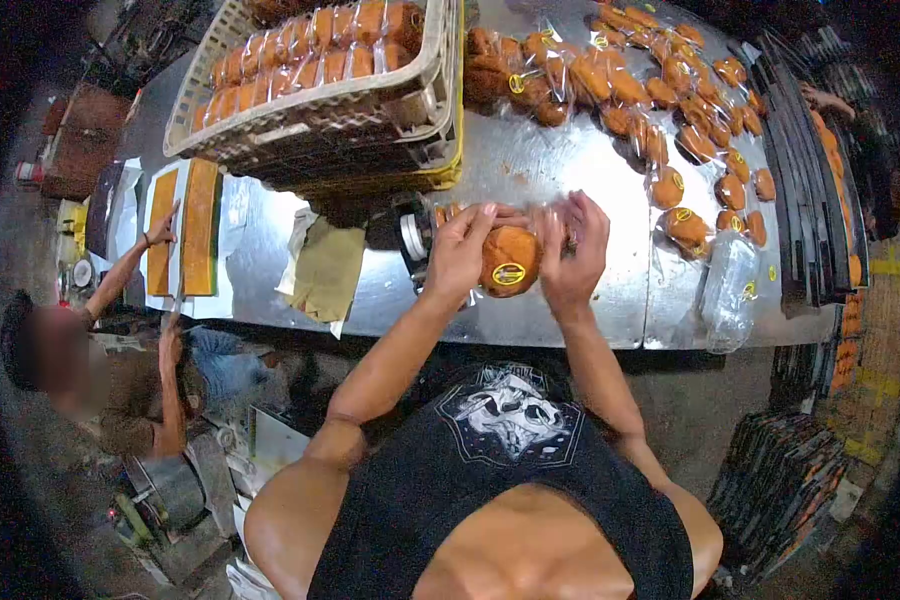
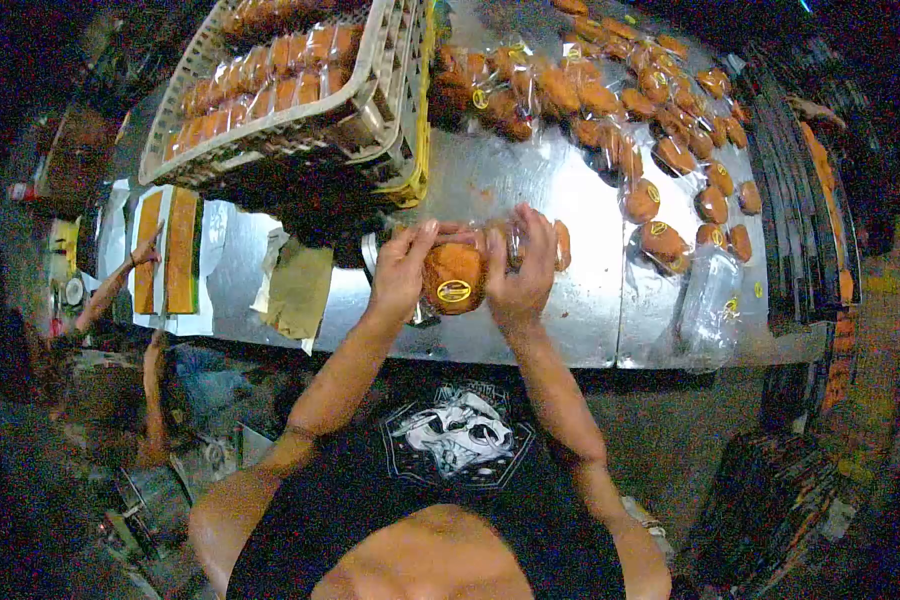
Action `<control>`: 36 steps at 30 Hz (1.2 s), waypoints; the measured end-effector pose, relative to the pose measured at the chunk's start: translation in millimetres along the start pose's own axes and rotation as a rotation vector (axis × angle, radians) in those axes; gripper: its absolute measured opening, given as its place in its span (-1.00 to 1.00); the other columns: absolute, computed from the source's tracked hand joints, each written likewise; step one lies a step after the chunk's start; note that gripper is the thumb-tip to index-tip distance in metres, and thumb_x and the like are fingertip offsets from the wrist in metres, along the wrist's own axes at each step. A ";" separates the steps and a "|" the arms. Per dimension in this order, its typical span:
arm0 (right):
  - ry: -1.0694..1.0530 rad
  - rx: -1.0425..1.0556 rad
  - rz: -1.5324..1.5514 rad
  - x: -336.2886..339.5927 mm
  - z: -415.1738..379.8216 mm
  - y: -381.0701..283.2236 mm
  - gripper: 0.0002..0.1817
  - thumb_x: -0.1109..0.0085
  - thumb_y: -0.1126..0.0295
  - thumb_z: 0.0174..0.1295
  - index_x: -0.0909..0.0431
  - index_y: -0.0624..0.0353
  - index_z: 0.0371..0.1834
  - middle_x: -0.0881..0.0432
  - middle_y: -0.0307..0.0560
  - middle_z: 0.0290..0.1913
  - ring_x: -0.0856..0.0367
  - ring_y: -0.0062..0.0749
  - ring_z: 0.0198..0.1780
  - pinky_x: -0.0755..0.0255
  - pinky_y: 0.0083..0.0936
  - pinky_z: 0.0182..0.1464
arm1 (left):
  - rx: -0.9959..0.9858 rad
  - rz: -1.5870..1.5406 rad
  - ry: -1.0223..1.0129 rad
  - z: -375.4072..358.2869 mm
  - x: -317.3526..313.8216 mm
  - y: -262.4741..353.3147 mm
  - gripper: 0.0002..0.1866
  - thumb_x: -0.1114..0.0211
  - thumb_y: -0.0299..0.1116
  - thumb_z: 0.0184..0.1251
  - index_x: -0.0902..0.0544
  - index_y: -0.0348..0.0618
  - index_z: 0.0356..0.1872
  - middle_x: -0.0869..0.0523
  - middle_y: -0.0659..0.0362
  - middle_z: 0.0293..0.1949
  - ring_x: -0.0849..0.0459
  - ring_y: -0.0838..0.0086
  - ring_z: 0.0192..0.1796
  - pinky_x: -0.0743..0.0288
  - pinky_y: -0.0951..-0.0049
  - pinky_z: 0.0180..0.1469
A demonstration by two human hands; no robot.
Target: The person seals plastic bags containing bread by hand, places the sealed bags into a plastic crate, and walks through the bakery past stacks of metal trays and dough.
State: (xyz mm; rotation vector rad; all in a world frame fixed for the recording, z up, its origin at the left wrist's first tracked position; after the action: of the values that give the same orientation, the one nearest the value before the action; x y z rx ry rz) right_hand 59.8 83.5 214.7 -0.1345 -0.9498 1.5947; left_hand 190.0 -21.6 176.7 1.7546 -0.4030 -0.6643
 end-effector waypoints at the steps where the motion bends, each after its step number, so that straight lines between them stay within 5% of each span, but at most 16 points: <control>1: 0.048 0.111 -0.012 4.4 0.1 -18.1 -0.60 -0.17 0.35 0.39 -0.46 0.33 0.21 -0.73 0.03 -0.11 -0.66 -0.24 0.01 -0.50 -0.39 0.04 | -0.010 0.127 0.034 1.8 1.2 2.0 -0.65 -0.05 -0.24 0.60 -0.63 -0.38 -0.01 -0.78 0.09 -0.07 -0.71 0.50 -0.05 -0.52 0.48 0.09; 2: 0.097 0.221 -0.030 8.8 -0.7 -36.0 -0.49 -0.12 0.34 0.43 -0.34 0.33 0.37 -0.73 0.07 -0.05 -0.66 -0.21 0.09 -0.50 -0.37 0.13 | -0.018 0.138 0.027 1.8 -2.6 5.2 -0.66 -0.02 -0.26 0.61 -0.63 -0.36 -0.06 -0.78 0.08 -0.07 -0.70 0.50 -0.04 -0.51 0.46 0.11; 6: -0.344 -0.491 0.489 -9.1 -28.8 15.3 -0.56 -0.23 0.36 0.36 -0.50 0.28 0.28 -0.73 0.04 -0.04 -0.69 -0.34 -0.07 -0.51 -0.47 0.06 | -0.281 0.318 -0.160 -2.2 -32.3 33.0 -0.70 -0.09 -0.30 0.56 -0.62 -0.30 0.08 -0.76 0.06 -0.11 -0.70 0.39 -0.02 -0.48 0.40 0.16; 9: -0.457 -0.791 0.741 -7.4 -30.3 37.9 -0.65 -0.25 0.33 0.35 -0.63 0.32 0.11 -0.73 -0.01 0.00 -0.67 -0.37 -0.05 -0.51 -0.48 0.07 | -0.701 0.763 0.233 -1.3 -45.6 49.9 -0.69 -0.26 -0.33 0.43 -0.64 -0.28 0.08 -0.75 -0.03 -0.12 -0.71 0.21 -0.02 -0.49 0.34 0.16; 11: -0.220 -0.853 1.027 -2.4 -21.0 37.5 -0.73 -0.28 0.35 0.33 -0.70 0.34 -0.05 -0.72 -0.04 0.03 -0.67 -0.39 -0.03 -0.51 -0.50 0.09 | -0.851 0.838 0.326 -2.7 -58.7 45.5 -0.66 -0.41 -0.31 0.28 -0.69 -0.22 0.04 -0.74 -0.08 -0.13 -0.71 0.08 -0.03 -0.52 0.29 0.13; 12: -0.180 -0.826 1.161 2.9 -11.0 34.4 -0.74 -0.29 0.36 0.32 -0.71 0.34 -0.07 -0.72 -0.03 0.03 -0.67 -0.40 -0.02 -0.51 -0.50 0.09 | -0.827 0.846 0.129 -7.9 -63.1 39.9 -0.65 -0.44 -0.29 0.25 -0.71 -0.21 0.01 -0.75 -0.06 -0.14 -0.72 0.10 -0.05 -0.53 0.29 0.11; 14: -0.294 -0.693 1.088 14.0 -6.5 43.2 -0.77 -0.31 0.39 0.30 -0.70 0.31 -0.08 -0.74 -0.03 -0.01 -0.69 -0.41 -0.05 -0.52 -0.50 0.08 | -0.462 0.667 -0.194 -5.5 -69.0 23.2 -0.65 -0.52 -0.21 0.16 -0.75 -0.20 -0.11 -0.77 0.06 -0.26 -0.73 0.30 -0.20 -0.56 0.36 -0.04; 17: -0.410 -0.650 0.725 27.3 -5.1 58.0 -0.83 -0.30 0.44 0.29 -0.70 0.26 -0.11 -0.75 -0.07 -0.08 -0.70 -0.41 -0.09 -0.55 -0.47 0.05 | -0.018 0.605 -0.274 4.4 -60.5 2.9 -0.69 -0.50 -0.23 0.20 -0.75 -0.25 -0.18 -0.76 0.13 -0.36 -0.69 0.49 -0.29 -0.54 0.43 -0.14; 18: -0.332 -0.781 0.724 21.5 -10.1 65.7 -0.88 -0.30 0.47 0.27 -0.70 0.25 -0.19 -0.75 -0.14 -0.18 -0.69 -0.47 -0.16 -0.55 -0.52 -0.03 | -0.039 0.611 -0.292 4.3 -61.6 6.1 -0.72 -0.48 -0.24 0.23 -0.74 -0.27 -0.21 -0.75 0.14 -0.35 -0.65 0.58 -0.29 -0.51 0.48 -0.19; 21: -0.257 -0.597 0.554 20.6 -1.7 56.4 -0.90 -0.31 0.47 0.25 -0.71 0.27 -0.24 -0.73 -0.13 -0.26 -0.69 -0.46 -0.23 -0.54 -0.56 -0.14 | 0.063 0.604 -0.135 -2.4 -53.5 8.5 -0.78 -0.44 -0.30 0.27 -0.74 -0.27 -0.26 -0.75 0.19 -0.36 -0.64 0.60 -0.27 -0.50 0.53 -0.17; 22: -0.380 -0.299 0.337 22.3 4.7 46.5 -0.88 -0.33 0.46 0.23 -0.70 0.28 -0.24 -0.71 -0.06 -0.30 -0.69 -0.35 -0.29 -0.52 -0.50 -0.24 | -0.094 0.449 -0.168 -0.3 -50.1 4.3 -0.83 -0.39 -0.35 0.34 -0.73 -0.27 -0.27 -0.74 0.23 -0.36 -0.63 0.64 -0.27 -0.49 0.58 -0.18; 25: -0.592 -0.115 0.504 18.9 10.7 17.5 -0.87 -0.36 0.44 0.21 -0.70 0.27 -0.26 -0.69 0.00 -0.34 -0.67 -0.24 -0.34 -0.50 -0.42 -0.29 | -0.157 -0.089 0.028 -12.8 -40.8 16.6 -0.85 -0.35 -0.37 0.38 -0.71 -0.26 -0.26 -0.72 0.24 -0.34 -0.61 0.67 -0.26 -0.48 0.61 -0.19; 30: -0.537 -0.251 0.113 -10.0 -29.7 -5.1 -0.75 -0.35 0.35 0.25 -0.53 0.25 -0.47 -0.58 -0.03 -0.43 -0.62 -0.31 -0.35 -0.43 -0.34 -0.31 | 0.204 0.115 0.013 -28.8 14.9 -31.7 -0.84 -0.28 -0.31 0.45 -0.68 -0.20 -0.19 -0.70 0.30 -0.22 -0.57 0.62 -0.14 -0.44 0.56 0.01; 33: -0.694 -0.512 0.608 -46.7 -87.5 -11.9 -0.76 -0.30 0.32 0.32 -0.51 0.21 -0.40 -0.58 -0.16 -0.38 -0.59 -0.45 -0.26 -0.44 -0.39 -0.15 | -0.288 0.558 0.290 -55.2 33.8 -1.2 -0.89 -0.25 -0.48 0.38 -0.57 -0.23 -0.37 -0.56 0.29 -0.22 -0.50 0.60 -0.15 -0.44 0.51 -0.04; 34: -0.746 -0.746 0.819 -54.5 -108.5 -22.4 -0.81 -0.27 0.30 0.35 -0.51 0.15 -0.18 -0.56 -0.22 -0.21 -0.52 -0.53 -0.09 -0.41 -0.46 0.01 | -0.420 0.510 0.301 -68.7 40.2 3.2 -0.93 -0.24 -0.54 0.33 -0.51 -0.24 -0.28 -0.48 0.25 -0.19 -0.48 0.51 -0.15 -0.44 0.46 -0.03; 36: -0.785 -0.954 1.000 -71.7 -132.1 -43.5 -0.74 -0.27 0.30 0.35 -0.47 0.13 -0.02 -0.53 -0.21 -0.09 -0.49 -0.51 -0.02 -0.42 -0.47 0.06 | -0.342 0.291 0.391 -84.2 61.1 -10.9 -0.84 -0.25 -0.57 0.25 -0.47 -0.25 -0.20 -0.50 0.13 -0.08 -0.50 0.44 -0.11 -0.42 0.45 -0.02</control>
State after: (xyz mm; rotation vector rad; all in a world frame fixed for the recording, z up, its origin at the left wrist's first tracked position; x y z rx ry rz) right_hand 188.7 84.2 125.9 -0.7775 -2.5007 1.9423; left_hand 289.3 10.0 167.6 1.4191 -0.2482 -0.1605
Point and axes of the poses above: each hand's wrist, its own z-axis towards the middle knuckle, its own x-axis out of the back of the hand, y = z × x, the point moved 6 cm from there along z, towards the middle knuckle
